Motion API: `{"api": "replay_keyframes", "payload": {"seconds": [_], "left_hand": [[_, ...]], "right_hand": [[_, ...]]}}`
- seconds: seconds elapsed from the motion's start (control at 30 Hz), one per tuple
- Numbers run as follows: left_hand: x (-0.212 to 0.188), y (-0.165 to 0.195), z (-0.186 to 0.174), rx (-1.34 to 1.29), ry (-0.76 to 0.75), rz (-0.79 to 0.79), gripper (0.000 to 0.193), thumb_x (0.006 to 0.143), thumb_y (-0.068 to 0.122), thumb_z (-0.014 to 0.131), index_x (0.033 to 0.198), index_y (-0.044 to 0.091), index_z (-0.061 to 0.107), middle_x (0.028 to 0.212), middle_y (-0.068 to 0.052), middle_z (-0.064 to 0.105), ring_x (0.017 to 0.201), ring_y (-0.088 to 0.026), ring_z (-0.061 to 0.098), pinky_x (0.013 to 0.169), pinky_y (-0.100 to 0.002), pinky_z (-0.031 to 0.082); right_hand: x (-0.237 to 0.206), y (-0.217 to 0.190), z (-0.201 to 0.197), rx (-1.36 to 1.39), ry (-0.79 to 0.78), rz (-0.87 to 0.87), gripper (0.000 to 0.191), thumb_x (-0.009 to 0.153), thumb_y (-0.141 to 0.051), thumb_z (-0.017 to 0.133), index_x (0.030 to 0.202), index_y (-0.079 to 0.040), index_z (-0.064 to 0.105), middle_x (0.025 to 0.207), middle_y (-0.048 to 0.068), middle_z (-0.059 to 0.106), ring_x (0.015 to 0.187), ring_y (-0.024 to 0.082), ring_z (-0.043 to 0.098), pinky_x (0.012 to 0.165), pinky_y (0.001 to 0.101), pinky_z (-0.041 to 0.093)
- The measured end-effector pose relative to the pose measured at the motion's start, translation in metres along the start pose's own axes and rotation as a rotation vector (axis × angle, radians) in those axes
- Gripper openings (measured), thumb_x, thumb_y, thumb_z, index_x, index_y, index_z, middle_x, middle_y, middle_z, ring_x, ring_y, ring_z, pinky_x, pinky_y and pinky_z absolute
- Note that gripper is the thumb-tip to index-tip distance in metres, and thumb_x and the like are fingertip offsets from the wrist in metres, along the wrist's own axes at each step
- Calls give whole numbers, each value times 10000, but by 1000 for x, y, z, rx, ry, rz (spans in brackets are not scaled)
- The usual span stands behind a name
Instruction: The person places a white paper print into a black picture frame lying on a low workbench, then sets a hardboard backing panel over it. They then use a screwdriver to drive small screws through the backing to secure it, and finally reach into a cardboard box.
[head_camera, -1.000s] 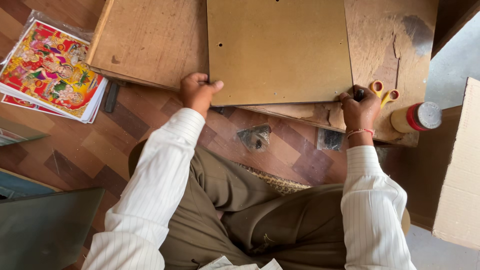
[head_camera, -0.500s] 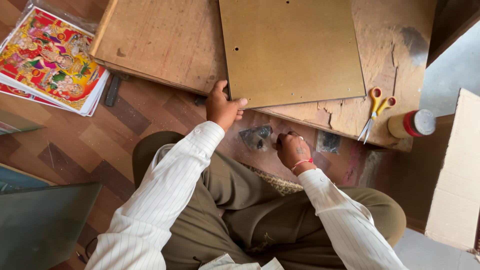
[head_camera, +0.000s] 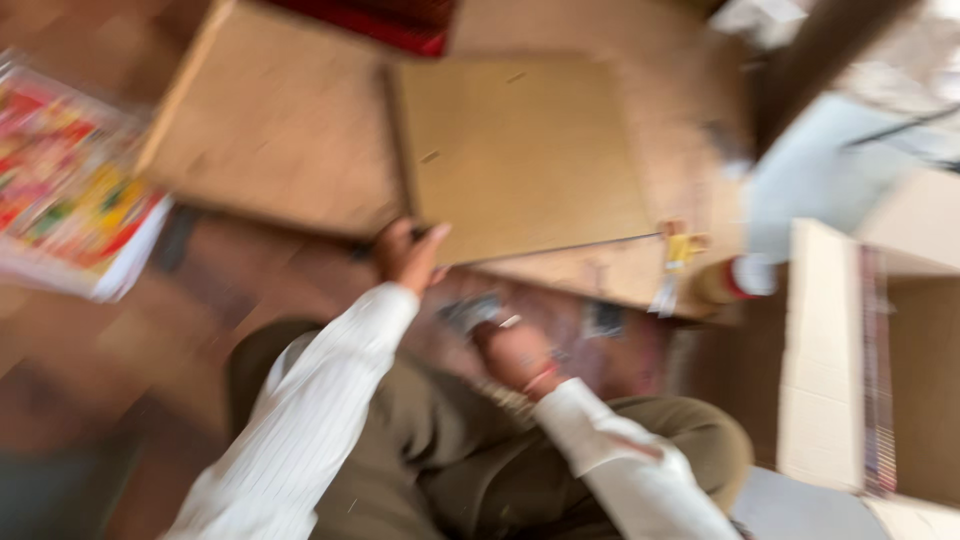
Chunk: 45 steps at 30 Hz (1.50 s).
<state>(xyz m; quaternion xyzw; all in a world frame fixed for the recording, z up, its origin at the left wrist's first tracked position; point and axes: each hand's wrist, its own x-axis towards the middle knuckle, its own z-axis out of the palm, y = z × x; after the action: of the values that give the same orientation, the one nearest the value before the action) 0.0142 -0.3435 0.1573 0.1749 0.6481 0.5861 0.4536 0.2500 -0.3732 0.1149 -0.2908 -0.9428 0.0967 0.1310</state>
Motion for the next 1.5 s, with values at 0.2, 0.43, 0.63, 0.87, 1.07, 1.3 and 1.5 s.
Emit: {"api": "replay_keyframes", "payload": {"seconds": [0.2, 0.43, 0.63, 0.87, 1.07, 1.3, 1.5], "left_hand": [[3, 5, -2, -48, -60, 77, 239, 894, 95, 773, 866, -67, 599, 798, -150, 656, 557, -210, 630, 374, -352, 492], [-2, 13, 0, -45, -100, -58, 236, 890, 119, 732, 971, -51, 590, 836, -175, 723, 561, -241, 690, 392, -327, 520], [-6, 15, 1, 45, -122, -26, 273, 866, 164, 770, 922, -63, 629, 809, -179, 729, 556, -235, 689, 396, -317, 514], [-10, 18, 4, 171, -137, -27, 318, 862, 207, 787, 865, -76, 642, 783, -172, 727, 545, -225, 691, 404, -316, 525], [-13, 24, 3, 170, -150, -43, 318, 853, 218, 786, 861, -68, 647, 773, -165, 735, 534, -221, 701, 404, -311, 529], [-12, 24, 1, 175, -129, -29, 412, 869, 280, 812, 805, -83, 629, 703, -163, 680, 499, -221, 651, 377, -318, 507], [-13, 26, -1, 112, -136, -77, 347, 832, 277, 805, 805, -40, 667, 681, -125, 691, 469, -202, 645, 367, -324, 491]], "right_hand": [[11, -10, 23, -135, -283, 239, 236, 863, -96, 627, 1094, -75, 672, 1044, 187, 704, 856, 355, 708, 678, 478, 568], [22, -12, 18, -65, -321, 342, 217, 898, -73, 624, 1107, -44, 670, 1111, 222, 675, 858, 381, 716, 711, 476, 573], [22, -15, 14, 53, -303, 352, 258, 812, -47, 702, 1069, -22, 686, 1093, 245, 675, 927, 416, 696, 765, 487, 572], [27, -19, 1, 143, -225, 424, 175, 825, -51, 688, 998, -55, 714, 1072, 221, 677, 934, 426, 683, 788, 498, 556], [30, -29, -17, 254, -135, 495, 169, 745, -111, 750, 892, -33, 723, 976, 214, 687, 886, 440, 665, 770, 509, 541], [32, -30, -25, 369, -4, 676, 120, 825, -114, 680, 858, -93, 793, 835, 200, 721, 767, 385, 711, 738, 429, 587], [26, -30, -37, 492, 112, 664, 104, 823, -37, 705, 869, -66, 793, 811, 154, 751, 726, 293, 742, 692, 373, 587]]}}
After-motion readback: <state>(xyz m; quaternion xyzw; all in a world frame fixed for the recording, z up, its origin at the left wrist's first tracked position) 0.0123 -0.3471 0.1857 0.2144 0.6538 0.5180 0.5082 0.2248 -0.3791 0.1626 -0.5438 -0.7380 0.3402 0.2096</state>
